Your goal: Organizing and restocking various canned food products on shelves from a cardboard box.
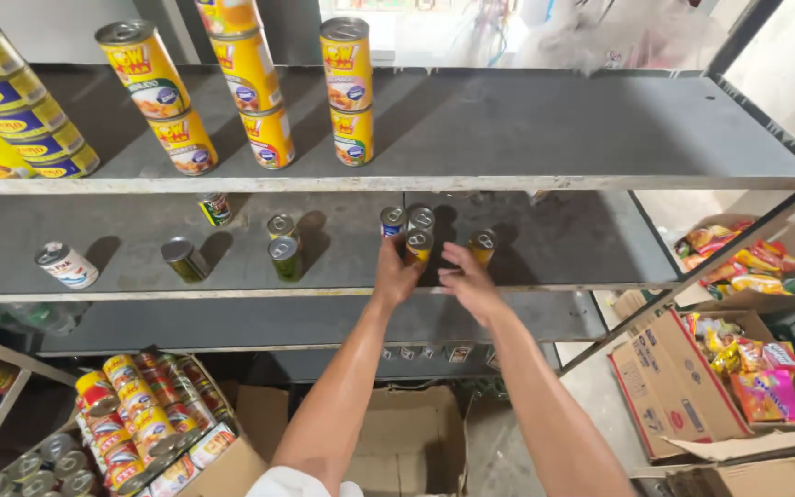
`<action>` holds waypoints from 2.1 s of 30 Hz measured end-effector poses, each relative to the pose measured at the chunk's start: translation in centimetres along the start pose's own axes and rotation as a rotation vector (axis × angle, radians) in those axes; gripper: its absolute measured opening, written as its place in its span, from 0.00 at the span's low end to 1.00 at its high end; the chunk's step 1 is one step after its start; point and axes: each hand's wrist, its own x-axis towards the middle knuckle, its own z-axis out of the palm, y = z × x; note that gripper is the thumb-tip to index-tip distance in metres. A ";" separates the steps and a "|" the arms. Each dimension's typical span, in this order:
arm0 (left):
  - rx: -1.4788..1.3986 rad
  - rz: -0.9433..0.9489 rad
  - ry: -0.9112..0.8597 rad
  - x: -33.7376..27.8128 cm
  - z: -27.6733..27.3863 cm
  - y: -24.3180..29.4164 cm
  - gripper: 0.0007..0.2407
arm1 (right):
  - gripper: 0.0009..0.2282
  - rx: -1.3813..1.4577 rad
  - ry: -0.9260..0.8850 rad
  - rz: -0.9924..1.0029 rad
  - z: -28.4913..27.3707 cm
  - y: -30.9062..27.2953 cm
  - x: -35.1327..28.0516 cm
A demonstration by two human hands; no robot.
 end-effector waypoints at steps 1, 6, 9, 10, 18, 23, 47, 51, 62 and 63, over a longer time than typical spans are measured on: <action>0.001 -0.005 0.009 -0.2 0.6 -0.3 0.26 | 0.27 -0.003 -0.009 0.003 -0.2 0.7 0.4; 0.195 -0.117 0.135 -0.9 1.6 2.5 0.29 | 0.33 0.034 -0.139 0.009 0.1 2.0 2.2; 0.336 -0.401 0.123 -1.1 1.0 4.8 0.28 | 0.35 0.007 -0.175 0.041 1.3 -0.8 0.2; 0.339 -0.415 0.142 -1.0 1.2 3.2 0.28 | 0.35 0.002 -0.197 0.048 1.2 -0.7 0.1; -0.758 -0.434 0.060 0.3 0.3 -2.3 0.26 | 0.22 0.210 -0.218 0.074 -0.4 -0.8 0.9; -0.922 -0.437 0.061 -3.0 -0.4 1.0 0.22 | 0.16 0.441 -0.363 0.195 1.0 -1.0 -0.8; -0.108 -0.419 0.343 -14.0 -13.8 10.2 0.27 | 0.23 0.508 -0.568 0.225 16.0 -2.1 -10.2; 0.180 -0.281 0.428 -17.9 -20.4 10.0 0.27 | 0.23 0.598 -0.510 0.264 23.8 0.5 -12.3; 0.236 -0.537 0.534 -27.9 -39.9 7.7 0.28 | 0.34 0.510 -0.607 0.402 44.1 2.4 -19.4; 0.156 -0.550 0.521 -28.4 -40.9 7.8 0.28 | 0.36 0.506 -0.581 0.403 45.2 2.2 -19.8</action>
